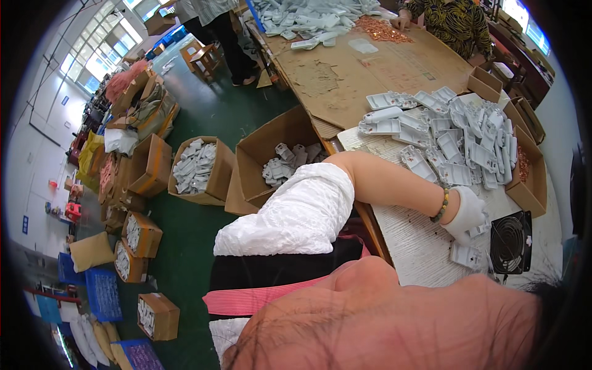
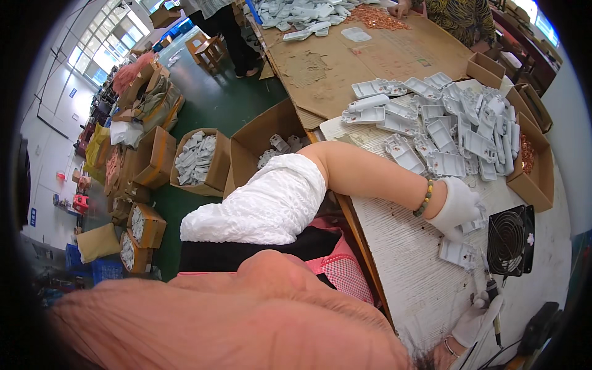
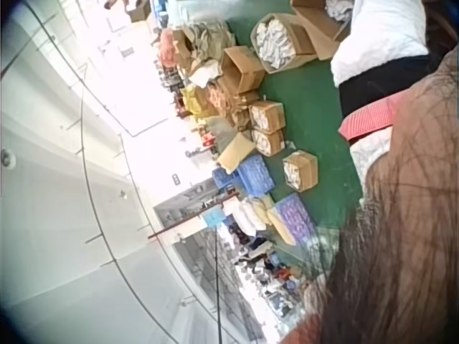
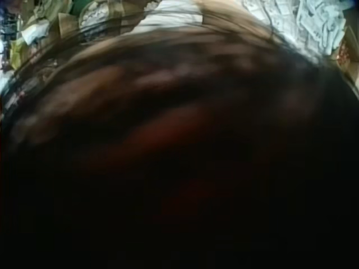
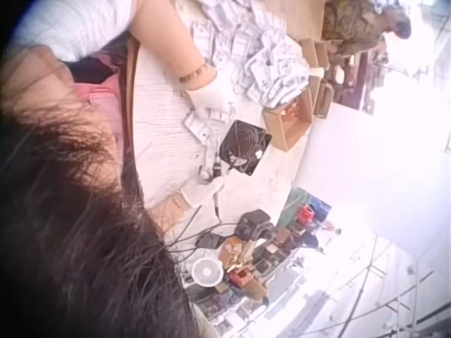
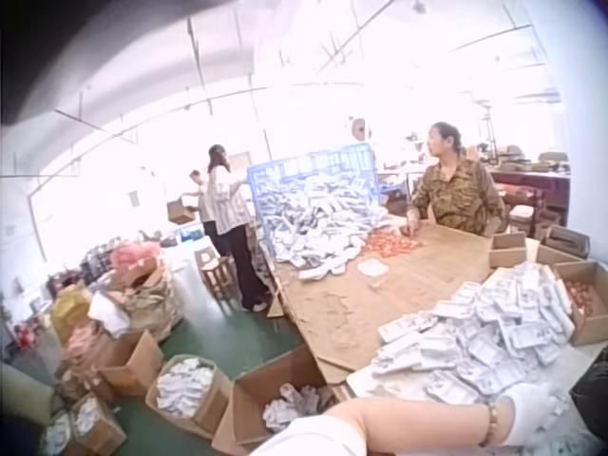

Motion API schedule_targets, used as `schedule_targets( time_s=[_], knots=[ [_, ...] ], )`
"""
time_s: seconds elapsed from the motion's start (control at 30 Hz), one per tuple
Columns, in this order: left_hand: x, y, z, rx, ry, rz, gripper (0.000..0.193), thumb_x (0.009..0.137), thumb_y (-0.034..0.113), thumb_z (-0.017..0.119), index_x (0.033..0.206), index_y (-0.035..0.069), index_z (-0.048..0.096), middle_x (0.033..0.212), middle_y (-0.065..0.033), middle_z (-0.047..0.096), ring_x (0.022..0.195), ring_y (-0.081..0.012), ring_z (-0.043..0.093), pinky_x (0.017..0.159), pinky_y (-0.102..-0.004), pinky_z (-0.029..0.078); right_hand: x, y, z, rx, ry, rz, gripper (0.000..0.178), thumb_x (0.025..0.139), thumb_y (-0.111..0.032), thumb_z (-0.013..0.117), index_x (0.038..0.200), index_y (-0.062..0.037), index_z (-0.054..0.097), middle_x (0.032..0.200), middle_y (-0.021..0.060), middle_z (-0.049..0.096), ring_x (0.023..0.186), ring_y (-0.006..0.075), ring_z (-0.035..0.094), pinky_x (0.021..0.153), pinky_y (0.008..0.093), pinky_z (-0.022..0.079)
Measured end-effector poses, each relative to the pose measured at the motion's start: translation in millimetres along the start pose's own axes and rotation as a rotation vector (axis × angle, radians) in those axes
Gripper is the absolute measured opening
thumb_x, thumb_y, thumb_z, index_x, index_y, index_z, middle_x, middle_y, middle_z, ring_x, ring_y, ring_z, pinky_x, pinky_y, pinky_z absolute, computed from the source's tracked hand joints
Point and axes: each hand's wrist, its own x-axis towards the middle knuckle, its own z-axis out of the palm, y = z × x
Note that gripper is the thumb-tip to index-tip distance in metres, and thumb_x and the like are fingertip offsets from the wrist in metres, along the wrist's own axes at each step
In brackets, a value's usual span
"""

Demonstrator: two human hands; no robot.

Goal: Soldering electronic components onto small plastic parts at a factory workstation.

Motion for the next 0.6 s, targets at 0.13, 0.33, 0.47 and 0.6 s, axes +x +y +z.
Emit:
schedule_targets(
  time_s=[0.13, 0.33, 0.47, 0.6],
  knots=[
    [2, -4, 9, -0.002, 0.067, 0.026, 0.047, 0.067, 0.044, 0.064, 0.096, 0.007, 0.065, 0.096, -0.0159, 0.061, 0.083, -0.0311, 0.063, 0.069, -0.0397, 0.052, 3, 2, -4, -0.005, 0.022, 0.006, 0.040, 0.093, -0.034, 0.051, 0.115, -0.0004, 0.053, 0.083, 0.0004, 0.052, 0.066, 0.0053, 0.039, 0.060, 0.0180, 0.033],
    [0, -4, 9, 0.006, 0.108, 0.058, 0.035, 0.066, 0.034, 0.063, 0.088, 0.008, 0.064, 0.088, -0.0150, 0.061, 0.081, -0.0315, 0.063, 0.069, -0.0409, 0.052, 5, 3, -9, -0.021, 0.028, 0.011, 0.041, 0.093, -0.035, 0.051, 0.115, -0.0004, 0.053, 0.084, 0.0004, 0.052, 0.068, 0.0056, 0.039, 0.061, 0.0178, 0.033],
    [-1, -2, 9, 0.017, 0.126, 0.081, 0.033, 0.067, 0.035, 0.063, 0.088, 0.009, 0.065, 0.089, -0.0139, 0.062, 0.083, -0.0308, 0.062, 0.069, -0.0411, 0.052, 4, 4, -11, -0.029, 0.013, -0.004, 0.042, 0.093, -0.036, 0.051, 0.116, -0.0003, 0.053, 0.086, 0.0009, 0.052, 0.070, 0.0062, 0.040, 0.062, 0.0180, 0.034],
    [2, -3, 10, 0.041, 0.080, 0.107, 0.033, 0.068, 0.037, 0.065, 0.088, 0.010, 0.065, 0.090, -0.0118, 0.062, 0.087, -0.0295, 0.061, 0.072, -0.0401, 0.051, 3, 5, -7, -0.009, 0.073, -0.002, 0.042, 0.093, -0.036, 0.050, 0.117, -0.0006, 0.053, 0.089, 0.0010, 0.052, 0.073, 0.0065, 0.042, 0.064, 0.0183, 0.035]
  ],
)
